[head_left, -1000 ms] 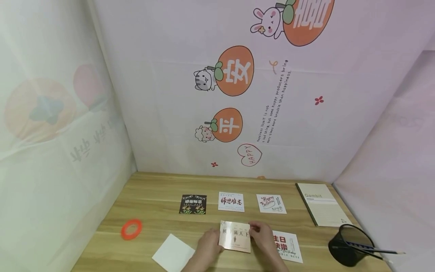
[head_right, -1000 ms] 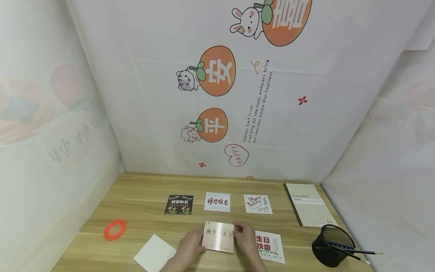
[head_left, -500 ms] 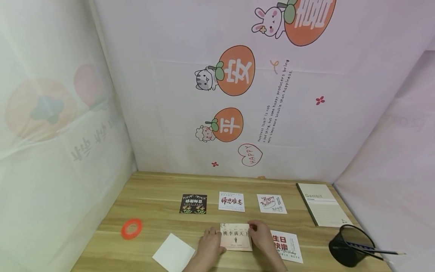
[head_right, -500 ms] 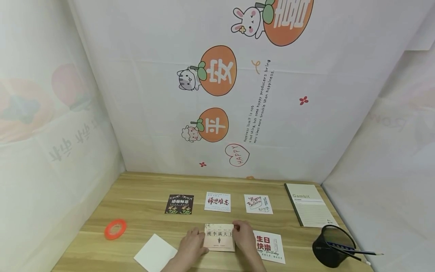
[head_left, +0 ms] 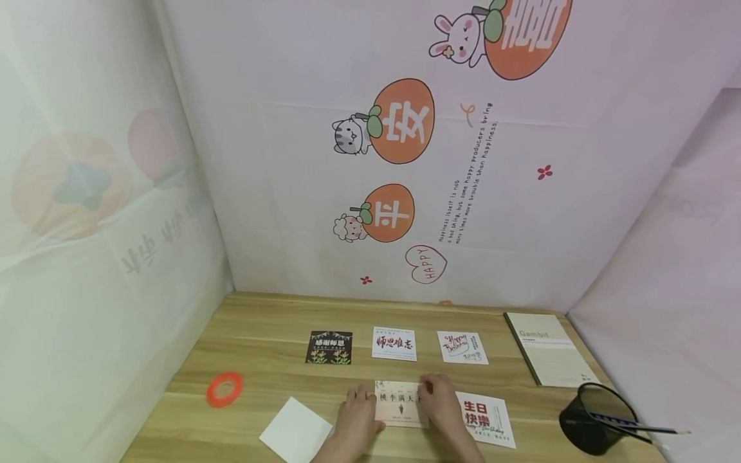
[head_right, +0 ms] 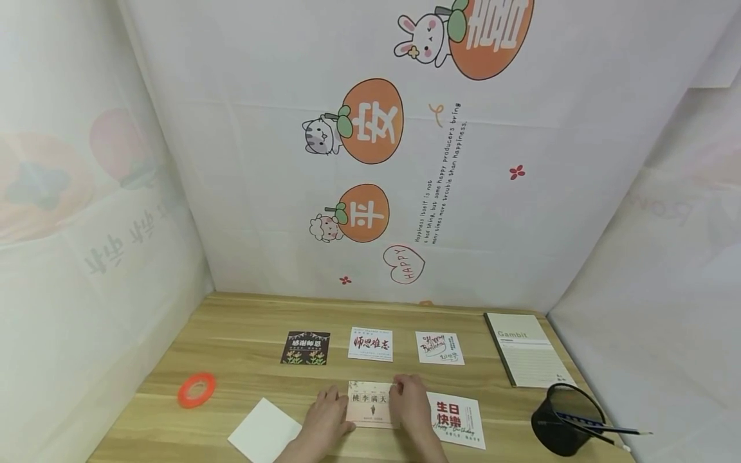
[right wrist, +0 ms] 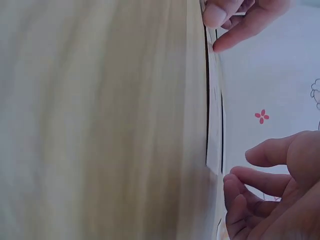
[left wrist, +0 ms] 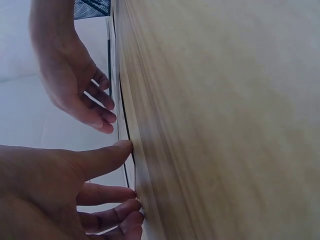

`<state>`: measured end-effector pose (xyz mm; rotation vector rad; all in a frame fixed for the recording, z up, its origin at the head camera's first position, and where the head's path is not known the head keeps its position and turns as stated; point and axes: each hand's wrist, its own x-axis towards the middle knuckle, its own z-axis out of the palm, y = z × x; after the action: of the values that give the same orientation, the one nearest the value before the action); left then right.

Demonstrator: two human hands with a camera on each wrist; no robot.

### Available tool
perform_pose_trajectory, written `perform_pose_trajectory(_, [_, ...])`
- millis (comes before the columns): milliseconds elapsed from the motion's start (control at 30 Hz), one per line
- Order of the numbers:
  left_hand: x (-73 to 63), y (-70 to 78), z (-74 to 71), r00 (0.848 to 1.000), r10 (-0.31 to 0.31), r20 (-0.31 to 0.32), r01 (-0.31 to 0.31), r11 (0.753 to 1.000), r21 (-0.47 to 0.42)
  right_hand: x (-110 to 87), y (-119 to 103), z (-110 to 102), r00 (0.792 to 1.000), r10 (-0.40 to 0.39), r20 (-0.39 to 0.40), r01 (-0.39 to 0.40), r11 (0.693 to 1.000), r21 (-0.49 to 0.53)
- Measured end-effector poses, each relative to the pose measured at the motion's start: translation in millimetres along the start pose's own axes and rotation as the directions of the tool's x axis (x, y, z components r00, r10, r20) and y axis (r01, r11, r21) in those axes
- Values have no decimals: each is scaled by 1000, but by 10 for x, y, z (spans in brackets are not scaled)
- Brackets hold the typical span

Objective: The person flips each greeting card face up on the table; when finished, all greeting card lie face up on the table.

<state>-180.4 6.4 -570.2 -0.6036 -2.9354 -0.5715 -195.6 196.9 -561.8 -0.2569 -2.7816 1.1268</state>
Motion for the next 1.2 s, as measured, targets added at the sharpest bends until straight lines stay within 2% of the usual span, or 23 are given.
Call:
perform_pose_trajectory(233, [-71, -81, -75, 1000, -5, -2, 5, 999, -34, -75, -83, 100, 998, -64, -20, 64, 998, -3])
perform_pose_trajectory(500, [-196, -295, -370, 999, -36, 2, 36, 999, -28, -196, -263, 105, 991, -128, 38, 124, 988, 92])
perform_pose_trajectory(600, [-277, -419, -460, 999, -41, 3, 41, 998, -42, -230, -331, 125, 987, -151, 59, 144, 984, 110])
perform_pose_trajectory(733, [-405, -615, -557, 998, -59, 16, 60, 993, -103, -281, -396, 157, 976, -207, 67, 197, 972, 126])
perform_pose_trajectory(867, [-513, -803, -648, 992, -114, 48, 120, 984, -134, -337, -451, 191, 963, -257, 80, 244, 959, 146])
perform_pose_trajectory(1000, [-631, -985, -699, 983, -161, 89, 171, 977, -124, -398, -516, 234, 952, -280, 128, 256, 951, 174])
perform_pose_trajectory(1100, [-718, -1121, -704, 983, -144, 116, 161, 974, -157, -454, -576, 274, 940, -299, 164, 268, 945, 185])
perform_pose_trajectory(1200, [-781, -1242, -703, 986, -97, 135, 122, 973, -198, -523, -647, 317, 924, -321, 207, 282, 939, 198])
